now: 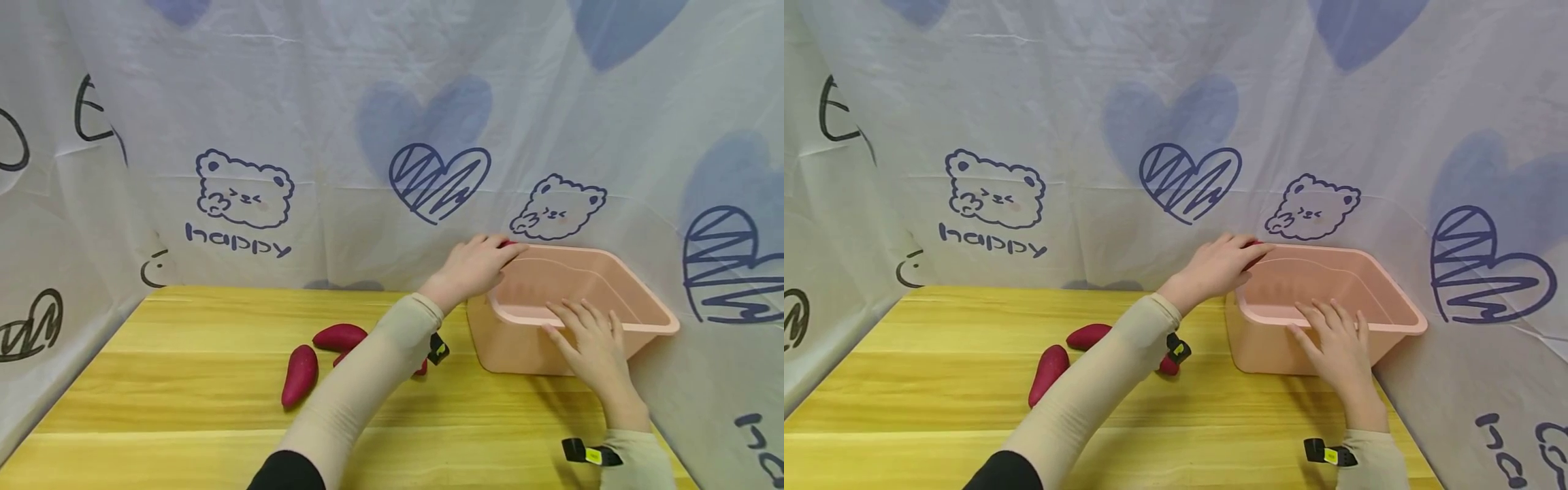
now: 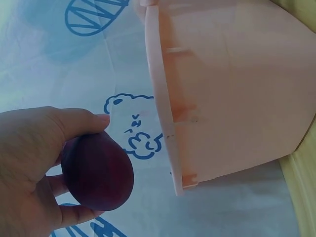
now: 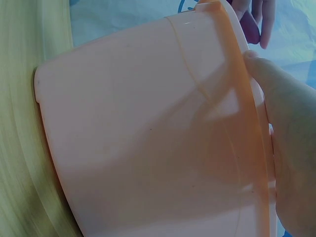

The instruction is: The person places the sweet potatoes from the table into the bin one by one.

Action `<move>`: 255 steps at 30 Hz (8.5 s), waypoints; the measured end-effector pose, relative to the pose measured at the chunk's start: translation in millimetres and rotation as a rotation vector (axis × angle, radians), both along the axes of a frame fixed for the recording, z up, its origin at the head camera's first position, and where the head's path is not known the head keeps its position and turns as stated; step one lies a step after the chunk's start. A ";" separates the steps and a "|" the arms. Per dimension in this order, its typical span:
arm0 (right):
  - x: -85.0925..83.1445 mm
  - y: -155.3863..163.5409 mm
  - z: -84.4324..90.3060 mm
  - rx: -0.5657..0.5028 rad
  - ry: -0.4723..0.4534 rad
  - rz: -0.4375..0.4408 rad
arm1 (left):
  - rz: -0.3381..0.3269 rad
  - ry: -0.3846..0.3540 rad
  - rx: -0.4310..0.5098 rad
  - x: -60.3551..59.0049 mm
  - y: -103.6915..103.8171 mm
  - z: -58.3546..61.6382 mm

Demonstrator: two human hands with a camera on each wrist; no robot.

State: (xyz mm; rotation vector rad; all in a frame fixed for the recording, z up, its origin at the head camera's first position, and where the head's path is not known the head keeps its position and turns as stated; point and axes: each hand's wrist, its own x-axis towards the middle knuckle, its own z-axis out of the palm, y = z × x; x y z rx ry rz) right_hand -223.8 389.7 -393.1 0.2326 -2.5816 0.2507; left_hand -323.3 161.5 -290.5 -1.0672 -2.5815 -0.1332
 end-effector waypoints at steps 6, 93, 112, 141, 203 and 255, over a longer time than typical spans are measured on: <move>0.0 -0.2 0.2 0.001 -0.003 -0.002 | 0.010 -0.024 -0.008 -4.3 10.9 1.4; -1.4 0.5 -0.2 0.010 -0.007 -0.007 | 0.000 -0.098 -0.053 -10.7 76.5 -50.3; -0.6 0.0 0.3 0.009 0.001 -0.011 | 0.028 -0.070 -0.043 -10.2 76.6 -50.8; -1.0 1.2 -0.6 0.020 -0.010 -0.026 | 0.084 0.007 0.015 -5.0 39.2 -47.7; 1.6 -2.8 0.9 0.007 -0.006 -0.022 | 0.069 -0.040 0.000 57.6 -129.8 -105.5; -0.1 -1.3 -1.3 -0.005 -0.002 -0.019 | 0.358 -0.154 0.118 73.4 -246.8 -151.9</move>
